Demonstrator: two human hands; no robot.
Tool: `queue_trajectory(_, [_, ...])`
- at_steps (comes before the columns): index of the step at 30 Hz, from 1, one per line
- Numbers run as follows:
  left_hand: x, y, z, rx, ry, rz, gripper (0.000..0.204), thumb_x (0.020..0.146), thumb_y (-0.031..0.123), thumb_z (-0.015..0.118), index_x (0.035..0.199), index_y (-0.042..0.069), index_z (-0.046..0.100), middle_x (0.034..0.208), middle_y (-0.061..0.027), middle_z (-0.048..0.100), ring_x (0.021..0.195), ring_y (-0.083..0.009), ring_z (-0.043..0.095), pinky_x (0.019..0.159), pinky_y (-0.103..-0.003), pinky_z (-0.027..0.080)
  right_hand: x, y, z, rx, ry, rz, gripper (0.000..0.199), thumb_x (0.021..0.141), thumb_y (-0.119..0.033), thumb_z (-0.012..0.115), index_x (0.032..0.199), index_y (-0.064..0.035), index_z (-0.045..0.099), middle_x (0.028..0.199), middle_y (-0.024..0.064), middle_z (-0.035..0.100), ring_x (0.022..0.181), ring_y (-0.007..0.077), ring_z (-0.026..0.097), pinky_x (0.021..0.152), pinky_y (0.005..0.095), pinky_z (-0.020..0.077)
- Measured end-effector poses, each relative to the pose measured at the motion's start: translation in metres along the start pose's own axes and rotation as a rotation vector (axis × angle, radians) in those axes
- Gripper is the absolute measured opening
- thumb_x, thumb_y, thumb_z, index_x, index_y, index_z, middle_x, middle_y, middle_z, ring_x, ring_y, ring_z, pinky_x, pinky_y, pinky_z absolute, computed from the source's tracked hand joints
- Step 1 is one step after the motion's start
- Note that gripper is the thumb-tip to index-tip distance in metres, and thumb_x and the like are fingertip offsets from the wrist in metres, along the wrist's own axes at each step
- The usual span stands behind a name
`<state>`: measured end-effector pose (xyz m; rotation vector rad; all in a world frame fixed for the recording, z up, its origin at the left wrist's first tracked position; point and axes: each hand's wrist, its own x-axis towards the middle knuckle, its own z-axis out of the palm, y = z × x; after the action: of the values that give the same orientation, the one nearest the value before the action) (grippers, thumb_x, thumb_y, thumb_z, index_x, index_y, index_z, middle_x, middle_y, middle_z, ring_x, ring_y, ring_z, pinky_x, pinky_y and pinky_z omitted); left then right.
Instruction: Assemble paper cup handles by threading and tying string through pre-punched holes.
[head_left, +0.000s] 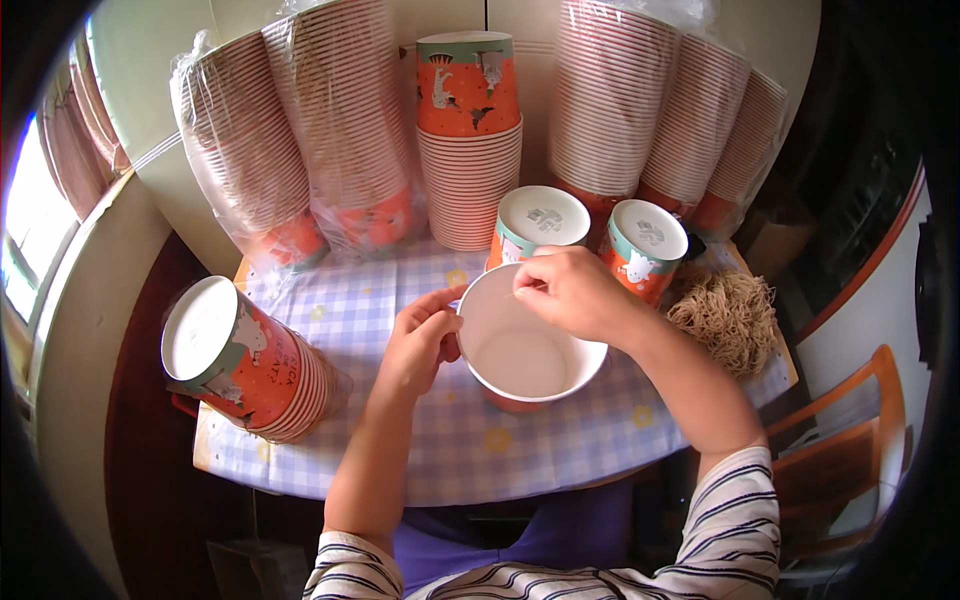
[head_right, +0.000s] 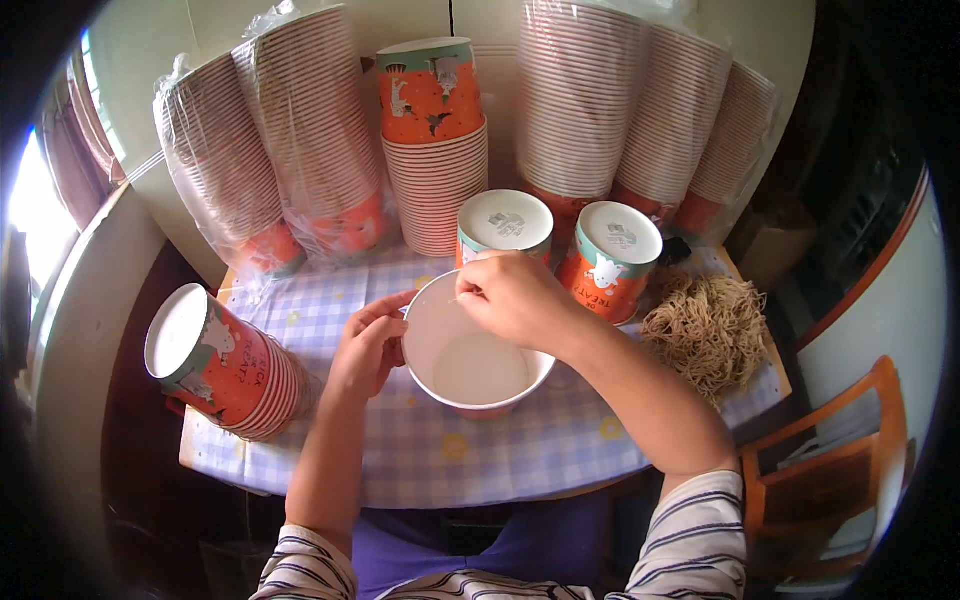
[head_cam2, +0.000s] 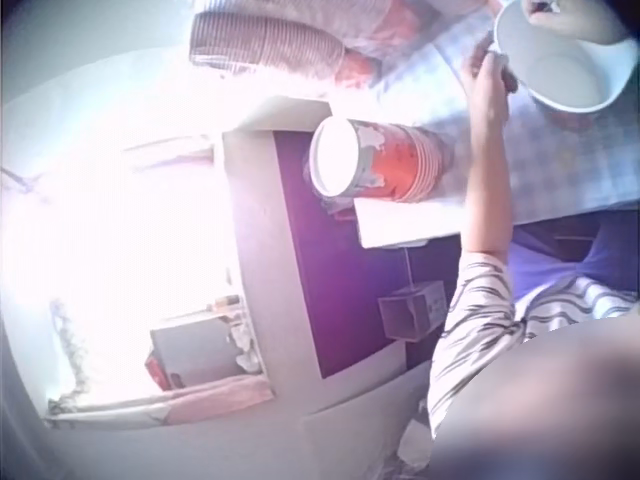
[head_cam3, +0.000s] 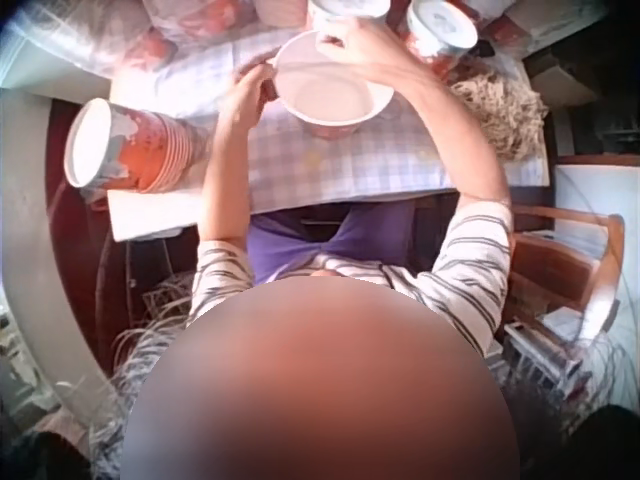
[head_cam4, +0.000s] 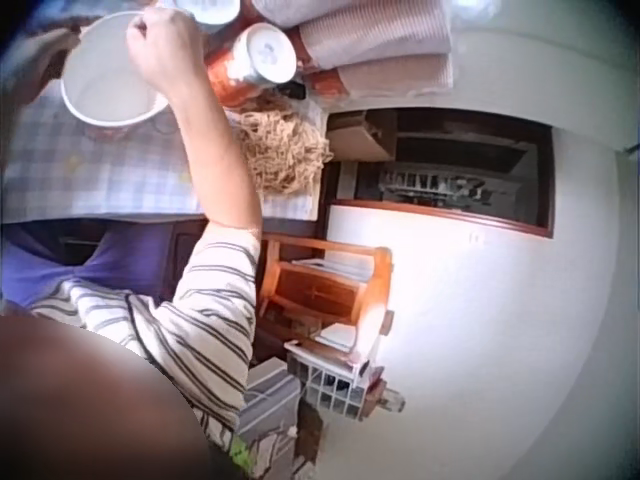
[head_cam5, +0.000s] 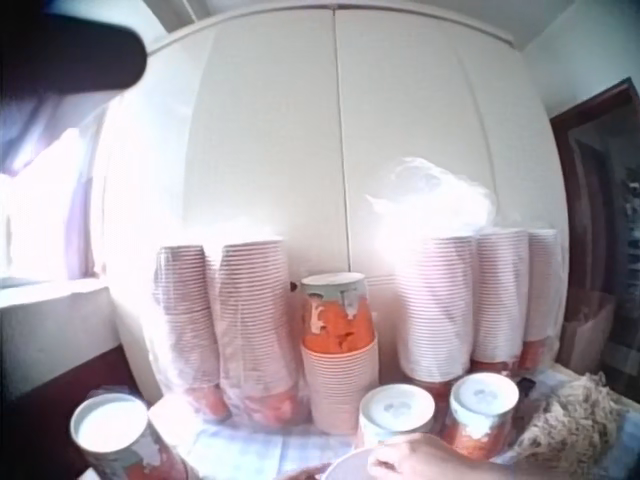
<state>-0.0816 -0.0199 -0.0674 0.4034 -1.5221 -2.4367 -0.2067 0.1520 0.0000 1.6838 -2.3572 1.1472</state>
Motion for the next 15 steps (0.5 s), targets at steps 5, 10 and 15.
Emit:
queue_trajectory(5, [0.002,-0.011,-0.011,-0.076,-0.017,0.076,0.032,0.085,0.006,0.054,0.115,-0.003,0.059,0.068,0.0019,0.052,0.056,-0.0057,0.043,0.051,-0.022,0.033,0.014,-0.005,0.026,-0.076,-0.130,0.041,0.010,0.078,-0.009,0.058,0.075,0.0000,0.062,0.073,0.0136,0.063,0.072,0.0284,0.062,0.065,0.0390,0.0480])
queue_trajectory(10, [0.013,-0.021,-0.019,0.124,0.099,0.257,0.026,0.091,0.014,0.058,0.111,-0.001,0.062,0.076,0.0008,0.057,0.064,-0.0053,0.046,0.057,-0.020,0.038,0.017,-0.006,0.039,-0.149,-0.071,0.080,0.011,0.079,-0.008,0.060,0.073,0.0007,0.061,0.069,0.0130,0.062,0.068,0.0263,0.061,0.063,0.0386,0.0461])
queue_trajectory(15, [0.023,-0.028,-0.021,0.107,0.032,0.284,0.024,0.092,0.014,0.058,0.109,-0.001,0.064,0.082,-0.0007,0.061,0.068,-0.0055,0.048,0.061,-0.020,0.041,0.020,-0.006,0.039,-0.126,-0.074,0.087,0.011,0.077,-0.009,0.057,0.070,-0.0010,0.059,0.076,0.0152,0.061,0.075,0.0327,0.060,0.066,0.0437,0.0475])
